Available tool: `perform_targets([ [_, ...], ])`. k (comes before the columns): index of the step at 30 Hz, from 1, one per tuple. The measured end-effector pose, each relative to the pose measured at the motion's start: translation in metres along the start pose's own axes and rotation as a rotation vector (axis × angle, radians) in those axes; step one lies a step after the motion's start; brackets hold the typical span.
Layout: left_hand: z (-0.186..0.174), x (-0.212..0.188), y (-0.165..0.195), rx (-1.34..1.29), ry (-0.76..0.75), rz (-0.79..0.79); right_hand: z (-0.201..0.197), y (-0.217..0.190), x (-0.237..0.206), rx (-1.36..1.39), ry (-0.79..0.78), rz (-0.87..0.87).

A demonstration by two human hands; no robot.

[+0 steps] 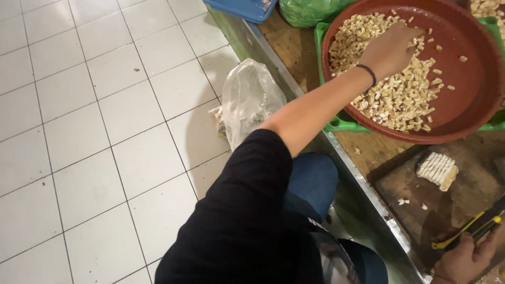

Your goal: The person sits on the floor and cuts white food blocks into small cubes with a utility knife on a wooden cutting board, then transfers the cut pieces by hand into a large red basin filled with similar pieces. The person repeats this cutting and transferring cycle throughout the episode.

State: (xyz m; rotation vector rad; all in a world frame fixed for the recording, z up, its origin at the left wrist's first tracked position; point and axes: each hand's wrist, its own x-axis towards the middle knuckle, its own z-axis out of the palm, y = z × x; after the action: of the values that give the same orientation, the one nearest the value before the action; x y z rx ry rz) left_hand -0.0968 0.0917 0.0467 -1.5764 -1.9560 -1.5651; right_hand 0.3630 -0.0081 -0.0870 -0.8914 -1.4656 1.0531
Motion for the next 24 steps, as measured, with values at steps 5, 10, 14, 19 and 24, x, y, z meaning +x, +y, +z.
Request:
perform_targets([
  [5, 0.006, -0.041, 0.026, 0.034, -0.23, 0.055, 0.005, -0.006, -0.003, 0.015, 0.002, 0.021],
  [10, 0.003, -0.088, 0.046, -0.112, -0.246, 0.224, 0.006, -0.011, -0.012, -0.083, 0.001, -0.047],
  [14, -0.007, -0.143, 0.058, -0.158, -0.577, 0.323, 0.014, -0.021, -0.021, -0.23, 0.041, -0.066],
  [19, -0.019, -0.195, 0.064, -0.114, -0.939, 0.285, 0.03, -0.032, -0.03, 0.097, 0.088, 0.158],
  [24, -0.009, -0.235, 0.078, -0.247, -0.945, 0.333, 0.044, -0.036, -0.023, 0.067, 0.125, 0.145],
])
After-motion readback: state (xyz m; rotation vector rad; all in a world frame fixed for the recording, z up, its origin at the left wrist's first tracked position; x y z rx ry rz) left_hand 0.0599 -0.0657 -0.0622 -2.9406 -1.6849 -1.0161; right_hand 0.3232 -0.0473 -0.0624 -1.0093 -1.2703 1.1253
